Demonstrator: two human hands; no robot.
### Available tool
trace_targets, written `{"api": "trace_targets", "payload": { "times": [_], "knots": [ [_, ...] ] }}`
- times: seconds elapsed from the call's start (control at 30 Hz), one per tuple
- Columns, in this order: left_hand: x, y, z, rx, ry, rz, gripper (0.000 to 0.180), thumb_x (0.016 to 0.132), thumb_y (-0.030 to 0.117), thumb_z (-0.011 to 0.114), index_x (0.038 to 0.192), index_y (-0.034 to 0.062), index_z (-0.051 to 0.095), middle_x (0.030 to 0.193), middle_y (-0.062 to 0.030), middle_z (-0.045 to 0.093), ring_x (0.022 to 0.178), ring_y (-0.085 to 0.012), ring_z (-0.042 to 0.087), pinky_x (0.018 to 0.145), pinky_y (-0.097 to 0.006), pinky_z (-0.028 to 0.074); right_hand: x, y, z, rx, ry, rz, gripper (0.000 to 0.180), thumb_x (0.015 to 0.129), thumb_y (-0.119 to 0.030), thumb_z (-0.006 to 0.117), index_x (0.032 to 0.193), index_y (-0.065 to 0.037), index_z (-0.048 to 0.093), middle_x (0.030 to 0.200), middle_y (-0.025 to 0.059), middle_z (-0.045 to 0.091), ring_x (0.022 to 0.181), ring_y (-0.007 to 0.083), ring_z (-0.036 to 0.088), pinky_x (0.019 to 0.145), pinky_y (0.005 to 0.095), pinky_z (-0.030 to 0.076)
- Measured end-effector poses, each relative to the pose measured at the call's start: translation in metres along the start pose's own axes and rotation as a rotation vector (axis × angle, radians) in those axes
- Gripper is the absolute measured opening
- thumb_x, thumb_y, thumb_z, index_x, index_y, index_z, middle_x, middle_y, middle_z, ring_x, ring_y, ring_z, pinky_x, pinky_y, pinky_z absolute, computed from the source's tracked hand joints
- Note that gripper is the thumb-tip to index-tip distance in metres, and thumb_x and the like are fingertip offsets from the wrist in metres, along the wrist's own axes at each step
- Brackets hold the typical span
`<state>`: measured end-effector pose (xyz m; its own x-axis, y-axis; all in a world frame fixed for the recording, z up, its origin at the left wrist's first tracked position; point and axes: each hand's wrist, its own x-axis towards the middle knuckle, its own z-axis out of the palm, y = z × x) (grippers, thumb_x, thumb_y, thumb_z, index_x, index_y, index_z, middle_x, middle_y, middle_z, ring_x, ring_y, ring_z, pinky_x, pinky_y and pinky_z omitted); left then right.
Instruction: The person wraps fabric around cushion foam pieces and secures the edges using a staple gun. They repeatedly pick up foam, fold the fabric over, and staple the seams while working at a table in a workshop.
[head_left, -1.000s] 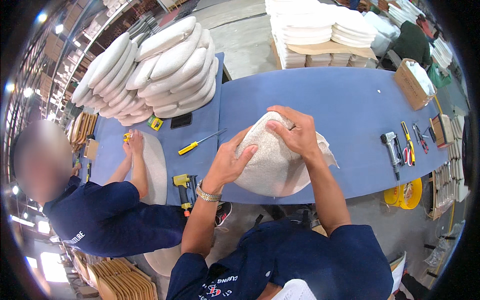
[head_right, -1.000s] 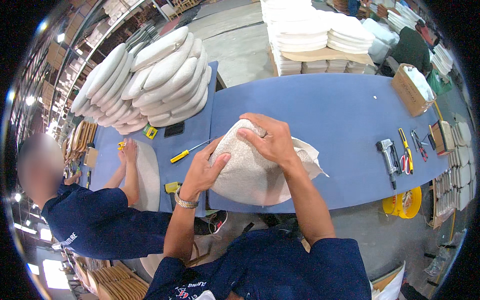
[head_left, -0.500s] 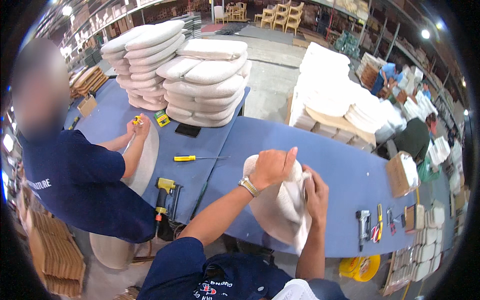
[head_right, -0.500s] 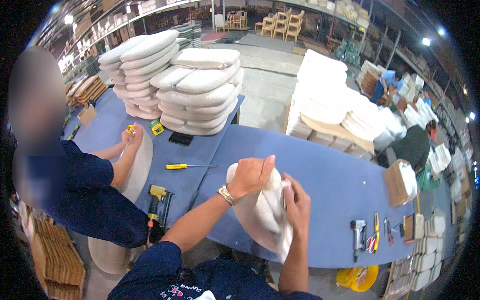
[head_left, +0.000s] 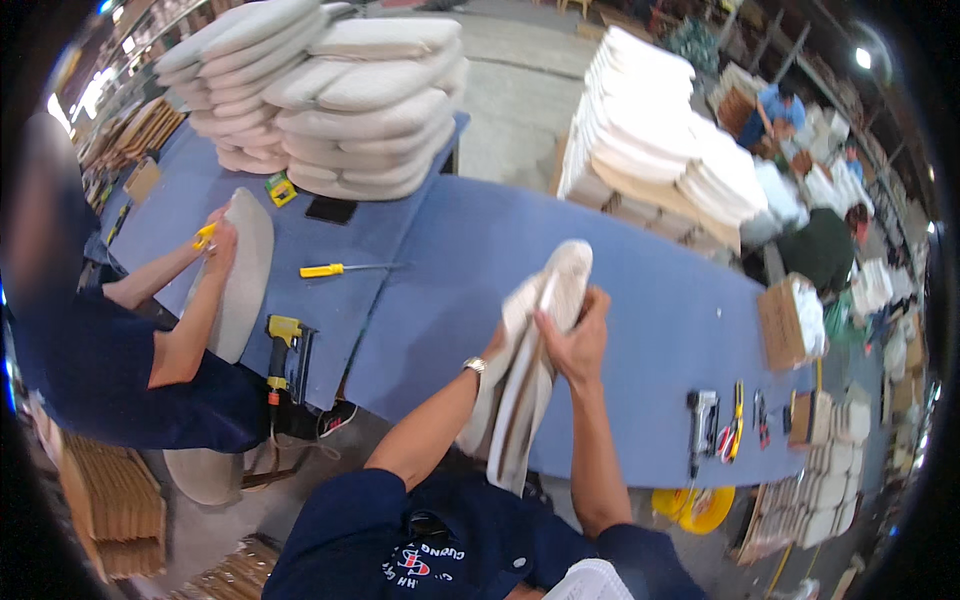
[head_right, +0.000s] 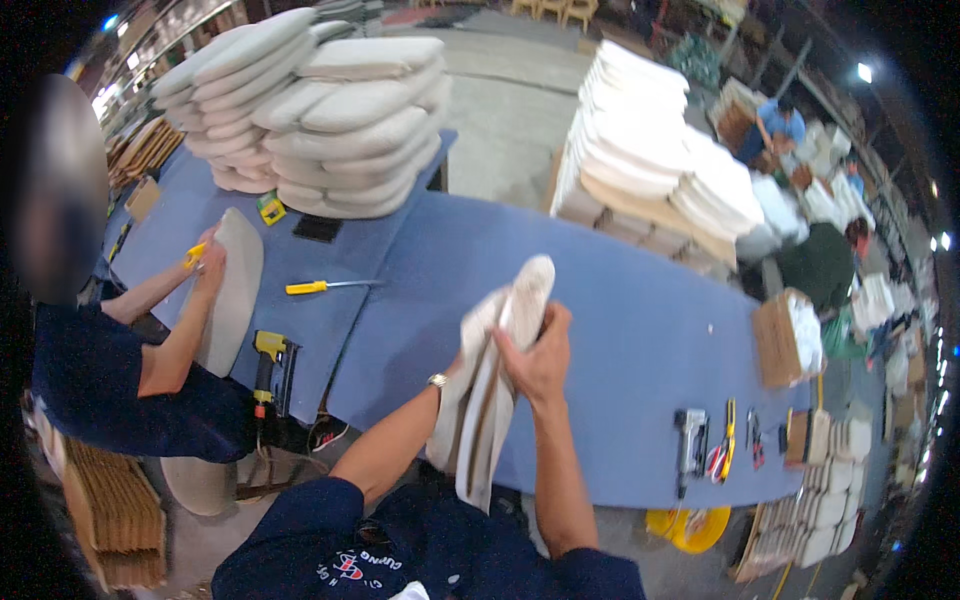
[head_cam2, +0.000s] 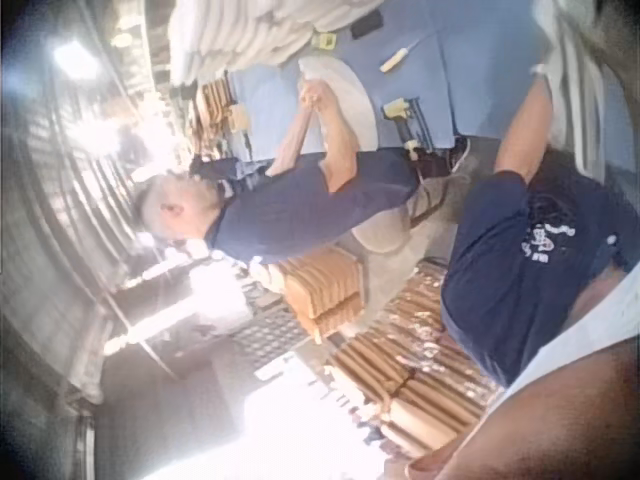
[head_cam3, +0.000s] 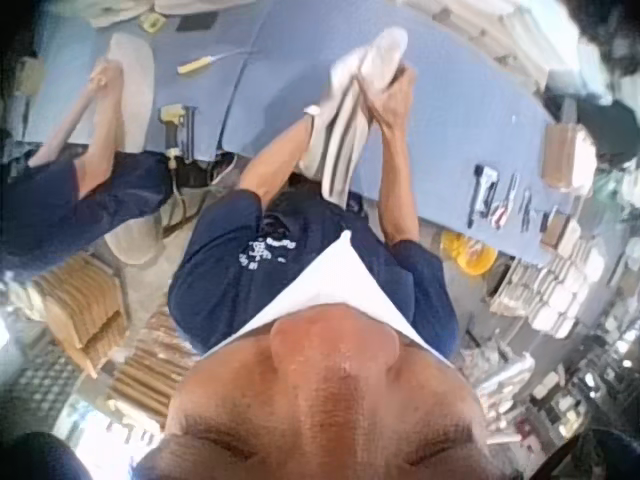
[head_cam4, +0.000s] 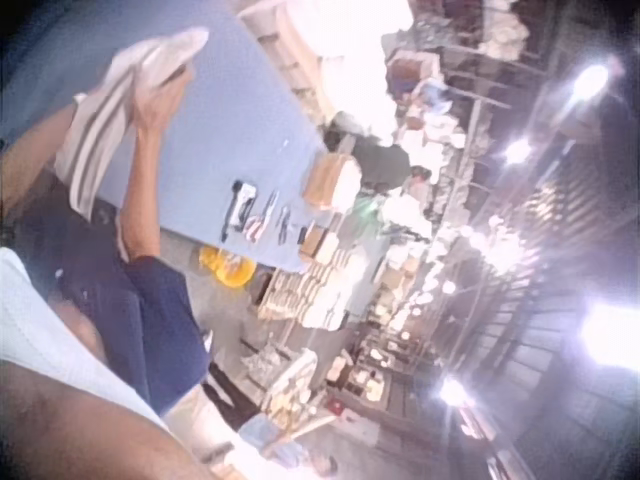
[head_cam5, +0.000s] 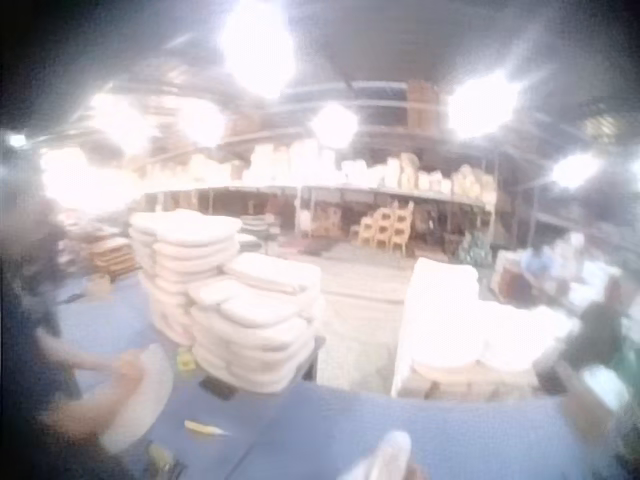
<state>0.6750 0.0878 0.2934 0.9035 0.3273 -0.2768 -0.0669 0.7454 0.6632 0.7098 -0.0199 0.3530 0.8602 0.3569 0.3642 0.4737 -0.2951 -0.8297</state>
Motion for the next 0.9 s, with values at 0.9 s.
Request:
{"api": "trace_targets", "payload": {
  "times": [0.9],
  "knots": [
    [0.121, -0.004, 0.036, 0.693, 0.047, 0.042, 0.034, 0.106, 0.013, 0.054, 0.134, -0.0002, 0.065, 0.129, -0.0107, 0.069, 0.112, -0.0146, 0.064, 0.098, -0.03, 0.053, 0.114, 0.127, -0.038, -0.263, -0.544, 0.192, 0.065, 0.083, -0.027, 0.072, 0.14, -0.012, 0.045, 0.12, 0.0239, 0.066, 0.102, 0.045, 0.068, 0.084, 0.0531, 0.054]
  ]
}}
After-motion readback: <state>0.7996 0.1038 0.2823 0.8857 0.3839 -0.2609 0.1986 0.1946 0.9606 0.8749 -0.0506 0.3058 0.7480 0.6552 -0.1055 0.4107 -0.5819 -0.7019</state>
